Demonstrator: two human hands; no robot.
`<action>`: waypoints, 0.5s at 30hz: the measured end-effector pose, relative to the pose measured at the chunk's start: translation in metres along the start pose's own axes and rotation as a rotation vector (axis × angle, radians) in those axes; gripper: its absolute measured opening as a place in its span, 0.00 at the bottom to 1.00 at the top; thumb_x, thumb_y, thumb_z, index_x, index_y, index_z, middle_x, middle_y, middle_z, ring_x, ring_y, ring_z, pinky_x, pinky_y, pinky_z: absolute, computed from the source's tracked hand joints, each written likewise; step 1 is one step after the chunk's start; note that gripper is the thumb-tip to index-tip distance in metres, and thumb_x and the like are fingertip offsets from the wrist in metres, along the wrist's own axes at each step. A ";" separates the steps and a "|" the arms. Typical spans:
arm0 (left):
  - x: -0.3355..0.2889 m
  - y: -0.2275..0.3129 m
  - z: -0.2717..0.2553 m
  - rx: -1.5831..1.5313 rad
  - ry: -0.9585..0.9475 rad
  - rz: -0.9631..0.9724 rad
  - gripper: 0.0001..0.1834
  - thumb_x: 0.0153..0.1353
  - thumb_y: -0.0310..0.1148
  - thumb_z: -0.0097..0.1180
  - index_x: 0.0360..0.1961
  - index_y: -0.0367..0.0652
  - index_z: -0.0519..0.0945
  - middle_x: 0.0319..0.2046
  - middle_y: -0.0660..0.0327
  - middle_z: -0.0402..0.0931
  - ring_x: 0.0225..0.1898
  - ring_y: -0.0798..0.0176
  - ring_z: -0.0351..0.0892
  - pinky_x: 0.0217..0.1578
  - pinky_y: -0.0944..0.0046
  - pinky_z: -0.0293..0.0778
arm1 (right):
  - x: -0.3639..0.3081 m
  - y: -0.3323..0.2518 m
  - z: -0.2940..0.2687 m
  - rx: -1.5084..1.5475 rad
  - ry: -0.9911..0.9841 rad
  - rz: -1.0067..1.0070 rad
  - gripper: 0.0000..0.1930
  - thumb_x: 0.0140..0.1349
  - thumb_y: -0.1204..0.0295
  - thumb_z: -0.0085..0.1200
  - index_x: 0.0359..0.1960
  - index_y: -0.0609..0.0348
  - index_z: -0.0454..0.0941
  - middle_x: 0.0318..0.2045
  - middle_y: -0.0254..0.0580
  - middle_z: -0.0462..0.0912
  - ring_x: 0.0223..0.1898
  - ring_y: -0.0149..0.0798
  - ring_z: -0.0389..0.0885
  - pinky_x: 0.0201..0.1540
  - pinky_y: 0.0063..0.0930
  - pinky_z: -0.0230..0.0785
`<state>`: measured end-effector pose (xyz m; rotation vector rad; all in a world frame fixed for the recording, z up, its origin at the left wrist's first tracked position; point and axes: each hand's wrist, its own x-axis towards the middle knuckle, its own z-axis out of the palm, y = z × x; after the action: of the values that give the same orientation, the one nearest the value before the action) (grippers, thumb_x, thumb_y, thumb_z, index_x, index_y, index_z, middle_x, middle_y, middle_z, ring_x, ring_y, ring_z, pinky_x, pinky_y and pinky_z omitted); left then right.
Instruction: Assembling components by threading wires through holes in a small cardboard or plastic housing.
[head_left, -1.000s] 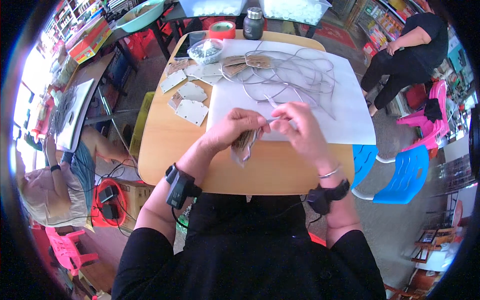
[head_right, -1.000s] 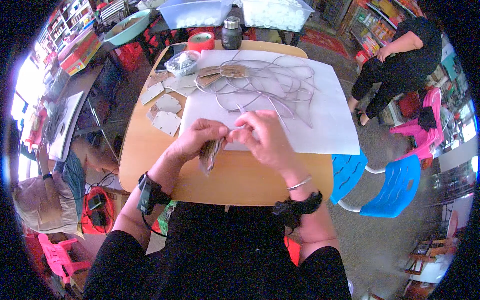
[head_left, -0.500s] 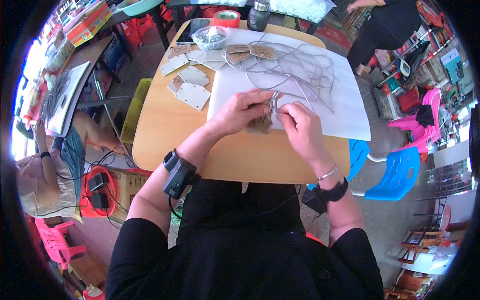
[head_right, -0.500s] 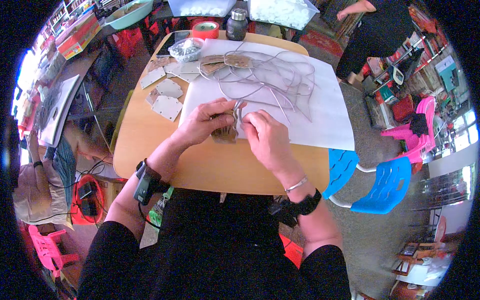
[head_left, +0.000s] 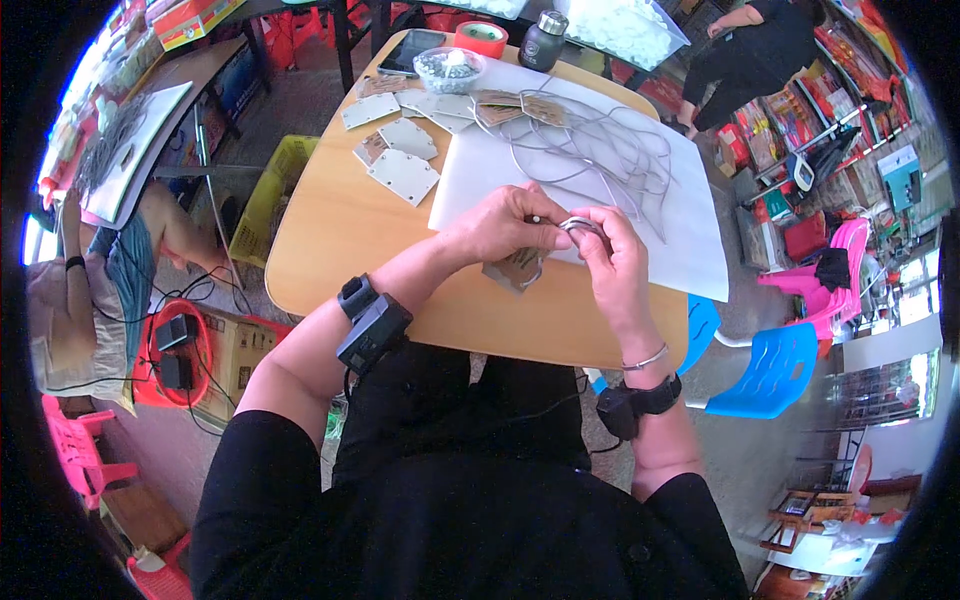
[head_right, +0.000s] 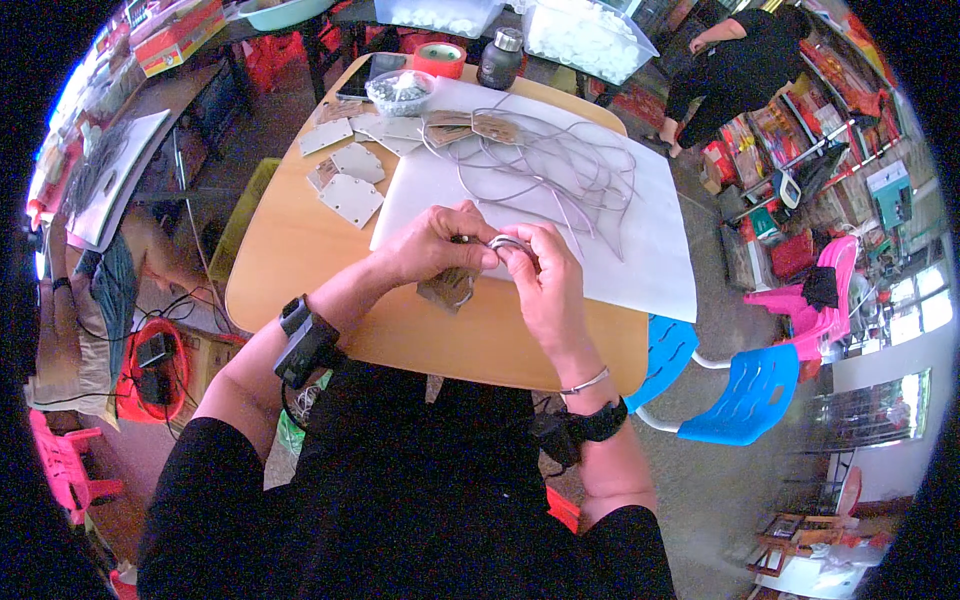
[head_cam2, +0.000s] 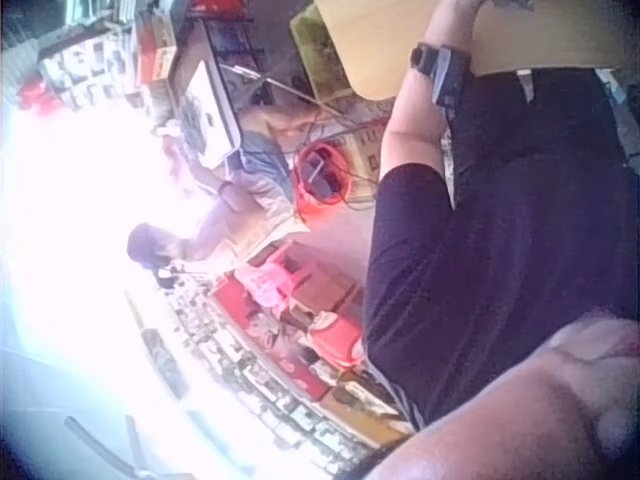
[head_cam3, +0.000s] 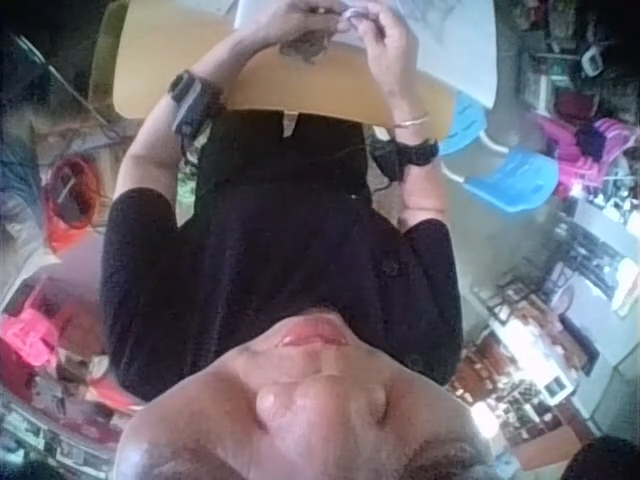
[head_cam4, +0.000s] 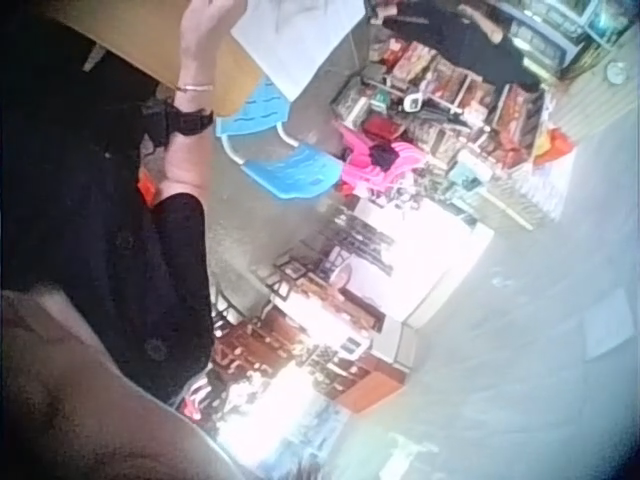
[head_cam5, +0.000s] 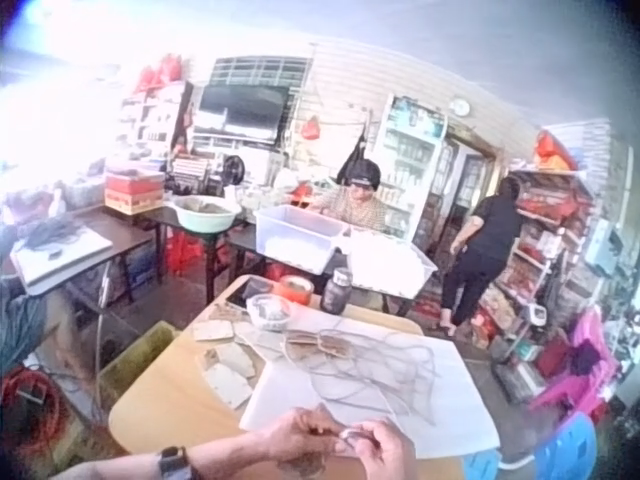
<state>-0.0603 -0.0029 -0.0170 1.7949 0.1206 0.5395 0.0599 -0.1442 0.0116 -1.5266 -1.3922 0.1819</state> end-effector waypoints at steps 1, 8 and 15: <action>-0.001 0.000 -0.001 0.021 -0.018 0.018 0.10 0.51 0.33 0.65 0.35 0.42 0.84 0.25 0.65 0.72 0.33 0.67 0.69 0.36 0.66 0.66 | -0.001 0.001 -0.001 0.018 -0.025 0.079 0.05 0.59 0.79 0.51 0.37 0.64 0.74 0.32 0.39 0.77 0.31 0.32 0.76 0.34 0.24 0.69; 0.000 0.015 0.000 0.042 -0.095 -0.187 0.11 0.51 0.37 0.66 0.34 0.45 0.84 0.25 0.63 0.73 0.33 0.67 0.70 0.35 0.66 0.66 | -0.007 0.006 -0.007 -0.177 -0.061 -0.026 0.04 0.58 0.76 0.51 0.32 0.64 0.71 0.28 0.43 0.74 0.28 0.35 0.74 0.31 0.28 0.67; -0.003 0.005 0.020 0.727 0.253 0.332 0.07 0.41 0.33 0.63 0.25 0.48 0.82 0.24 0.68 0.76 0.33 0.63 0.72 0.43 0.60 0.62 | -0.015 0.017 0.005 -0.068 -0.031 0.200 0.05 0.59 0.75 0.51 0.30 0.64 0.70 0.23 0.43 0.73 0.24 0.34 0.71 0.30 0.28 0.65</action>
<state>-0.0560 -0.0233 -0.0172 2.4647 0.2128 1.0582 0.0626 -0.1509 -0.0103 -1.7263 -1.2801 0.2840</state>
